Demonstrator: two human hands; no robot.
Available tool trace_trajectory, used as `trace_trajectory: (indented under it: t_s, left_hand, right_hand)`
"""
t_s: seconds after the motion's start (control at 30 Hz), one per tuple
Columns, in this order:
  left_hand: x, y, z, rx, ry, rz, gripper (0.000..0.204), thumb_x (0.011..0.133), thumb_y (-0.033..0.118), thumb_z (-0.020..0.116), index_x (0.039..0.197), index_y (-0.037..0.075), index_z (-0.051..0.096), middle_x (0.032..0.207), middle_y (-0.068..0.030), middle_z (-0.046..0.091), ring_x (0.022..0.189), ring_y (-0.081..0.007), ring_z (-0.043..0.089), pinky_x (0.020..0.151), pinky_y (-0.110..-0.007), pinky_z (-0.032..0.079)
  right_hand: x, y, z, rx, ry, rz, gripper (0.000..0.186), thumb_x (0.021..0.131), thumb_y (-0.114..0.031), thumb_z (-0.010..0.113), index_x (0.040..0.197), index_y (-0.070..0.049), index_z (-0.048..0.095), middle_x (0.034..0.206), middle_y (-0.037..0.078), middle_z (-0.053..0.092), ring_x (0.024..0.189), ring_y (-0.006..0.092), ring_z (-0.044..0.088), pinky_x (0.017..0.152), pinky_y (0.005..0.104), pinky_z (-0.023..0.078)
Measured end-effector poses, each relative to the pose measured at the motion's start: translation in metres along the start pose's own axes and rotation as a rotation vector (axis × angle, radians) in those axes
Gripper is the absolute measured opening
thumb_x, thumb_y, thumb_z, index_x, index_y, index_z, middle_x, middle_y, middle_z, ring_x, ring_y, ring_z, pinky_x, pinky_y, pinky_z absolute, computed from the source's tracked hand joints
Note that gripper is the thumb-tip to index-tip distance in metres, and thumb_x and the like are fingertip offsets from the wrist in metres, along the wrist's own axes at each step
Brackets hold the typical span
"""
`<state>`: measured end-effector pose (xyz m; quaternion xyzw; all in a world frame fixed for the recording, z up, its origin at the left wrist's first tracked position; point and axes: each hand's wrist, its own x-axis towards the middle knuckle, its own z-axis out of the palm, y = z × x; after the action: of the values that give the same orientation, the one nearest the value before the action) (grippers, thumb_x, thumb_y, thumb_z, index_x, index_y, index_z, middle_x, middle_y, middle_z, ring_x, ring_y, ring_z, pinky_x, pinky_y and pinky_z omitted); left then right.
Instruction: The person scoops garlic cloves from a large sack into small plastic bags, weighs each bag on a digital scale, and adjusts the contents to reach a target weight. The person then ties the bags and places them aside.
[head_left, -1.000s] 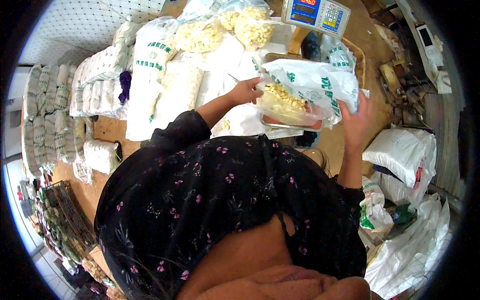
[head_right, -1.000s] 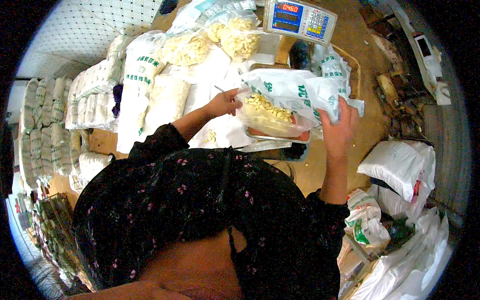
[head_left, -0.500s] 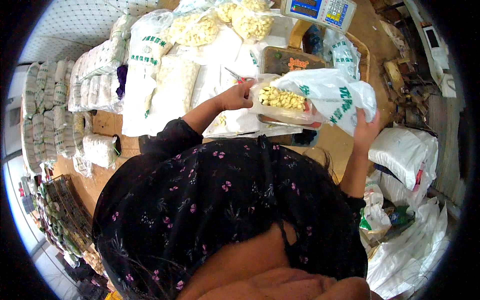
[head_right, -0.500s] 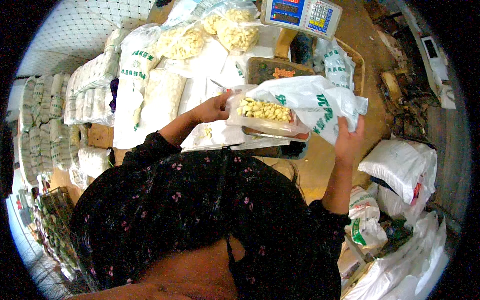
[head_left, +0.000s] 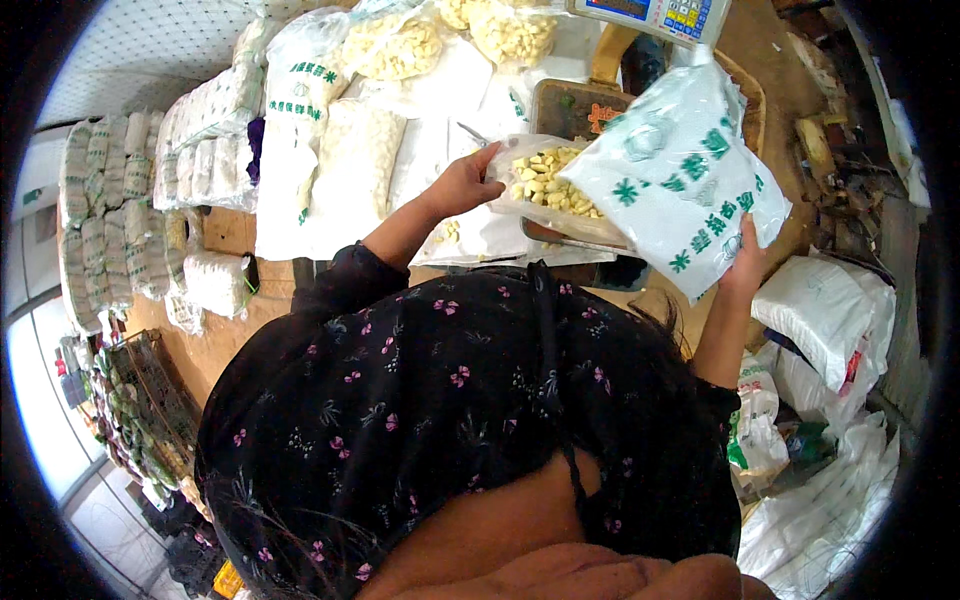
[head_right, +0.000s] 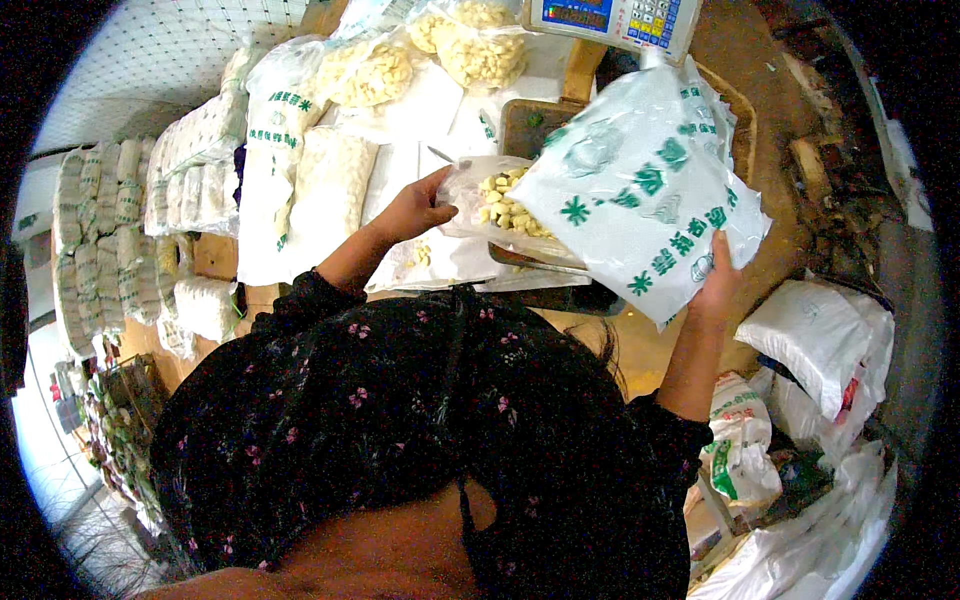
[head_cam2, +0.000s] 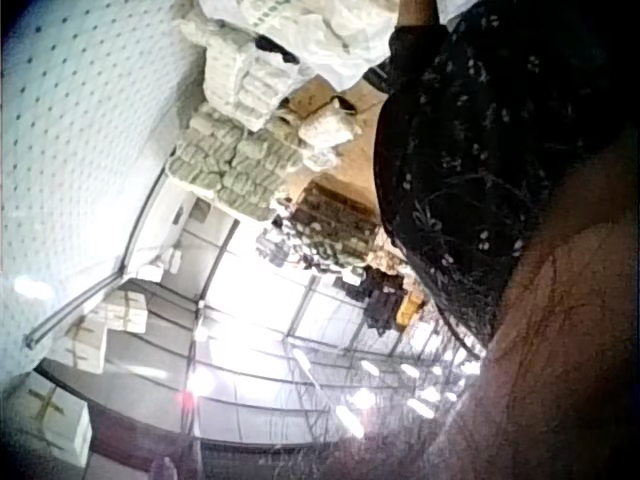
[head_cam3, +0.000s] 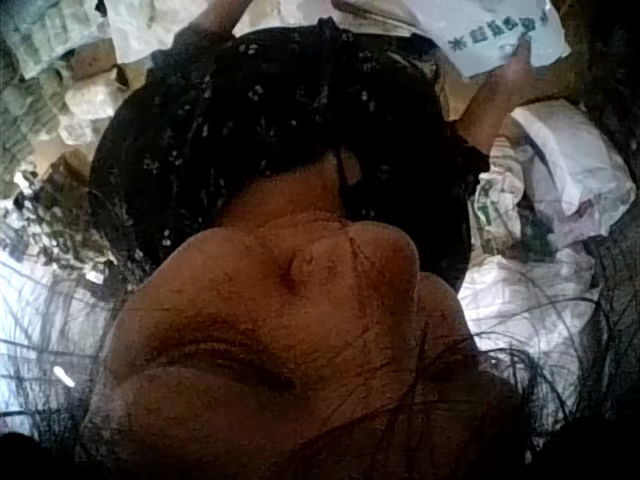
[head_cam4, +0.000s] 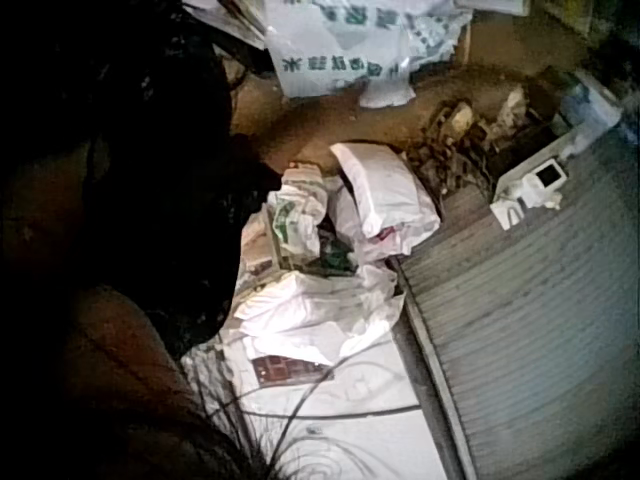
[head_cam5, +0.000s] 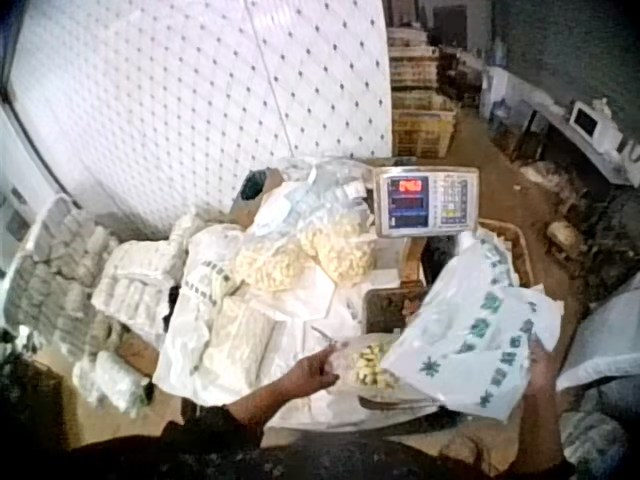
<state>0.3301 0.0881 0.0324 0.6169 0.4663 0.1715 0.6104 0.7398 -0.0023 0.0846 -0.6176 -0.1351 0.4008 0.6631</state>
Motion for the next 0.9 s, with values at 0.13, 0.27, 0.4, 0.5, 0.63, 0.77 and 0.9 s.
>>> trace_trajectory:
  t_s: [0.13,0.27,0.4,0.5,0.63,0.77,0.9]
  left_hand:
    - [-0.008,0.025,0.007,-0.134,-0.009,-0.030,0.067,0.074,0.003,0.057,0.136,0.008,0.031,0.101,-0.0044,0.058,0.087,-0.0101,0.052,0.078,-0.024,0.042]
    - [-0.003,0.034,0.015,-0.139,-0.035,-0.068,0.068,0.075,-0.001,0.054,0.137,0.009,0.029,0.104,-0.0035,0.056,0.089,-0.0087,0.051,0.079,-0.022,0.041]
    - [-0.001,0.040,0.030,-0.259,-0.041,0.023,0.069,0.076,-0.002,0.053,0.138,0.009,0.026,0.103,-0.0028,0.057,0.088,-0.0081,0.051,0.078,-0.022,0.041]
    - [0.001,0.056,0.038,-0.385,-0.099,0.035,0.071,0.076,-0.003,0.052,0.140,0.009,0.022,0.103,-0.0021,0.057,0.087,-0.0074,0.051,0.077,-0.022,0.041]
    - [0.015,0.057,0.040,-0.270,-0.164,0.074,0.071,0.077,-0.005,0.049,0.140,0.008,0.019,0.104,-0.0028,0.057,0.090,-0.0074,0.052,0.078,-0.021,0.041]
    - [0.029,0.074,0.044,-0.397,-0.183,0.107,0.070,0.077,-0.004,0.050,0.140,0.007,0.021,0.104,-0.0031,0.057,0.088,-0.0072,0.052,0.075,-0.021,0.041]
    - [0.037,0.089,0.035,-0.365,-0.177,0.112,0.070,0.077,-0.004,0.051,0.139,0.011,0.024,0.102,-0.0010,0.057,0.080,-0.0046,0.049,0.069,-0.019,0.041]
  right_hand:
    - [0.033,0.007,-0.021,0.126,-0.011,0.213,0.047,0.084,-0.025,0.058,0.121,0.001,0.045,0.117,0.013,0.053,0.103,0.0276,0.053,0.087,0.0392,0.044]
    - [0.106,0.002,-0.051,0.328,0.038,0.074,0.057,0.085,-0.032,0.057,0.129,-0.003,0.036,0.132,0.011,0.040,0.119,0.0285,0.039,0.100,0.0461,0.032]
    - [0.134,-0.016,-0.035,0.185,0.242,0.236,0.077,0.078,-0.042,0.064,0.135,-0.007,0.027,0.135,0.016,0.031,0.124,0.0281,0.030,0.104,0.0460,0.023]
    - [0.105,0.018,-0.004,-0.364,-0.094,0.026,0.085,0.071,-0.042,0.069,0.135,-0.006,0.026,0.131,0.017,0.035,0.121,0.0289,0.034,0.102,0.0409,0.027]
    - [0.013,0.080,0.069,-1.085,-0.439,-0.586,0.078,0.067,-0.031,0.072,0.132,-0.008,0.034,0.119,0.017,0.049,0.107,0.0262,0.049,0.089,0.0319,0.040]
    - [0.037,0.094,0.060,-1.204,-0.532,-0.139,0.063,0.070,-0.016,0.068,0.127,-0.008,0.043,0.108,0.011,0.058,0.096,0.0193,0.056,0.082,0.0308,0.044]
    - [0.056,0.063,0.031,-0.734,-0.580,-0.097,0.040,0.075,-0.007,0.061,0.114,-0.005,0.054,0.103,0.006,0.061,0.091,0.0118,0.056,0.078,0.0256,0.045]
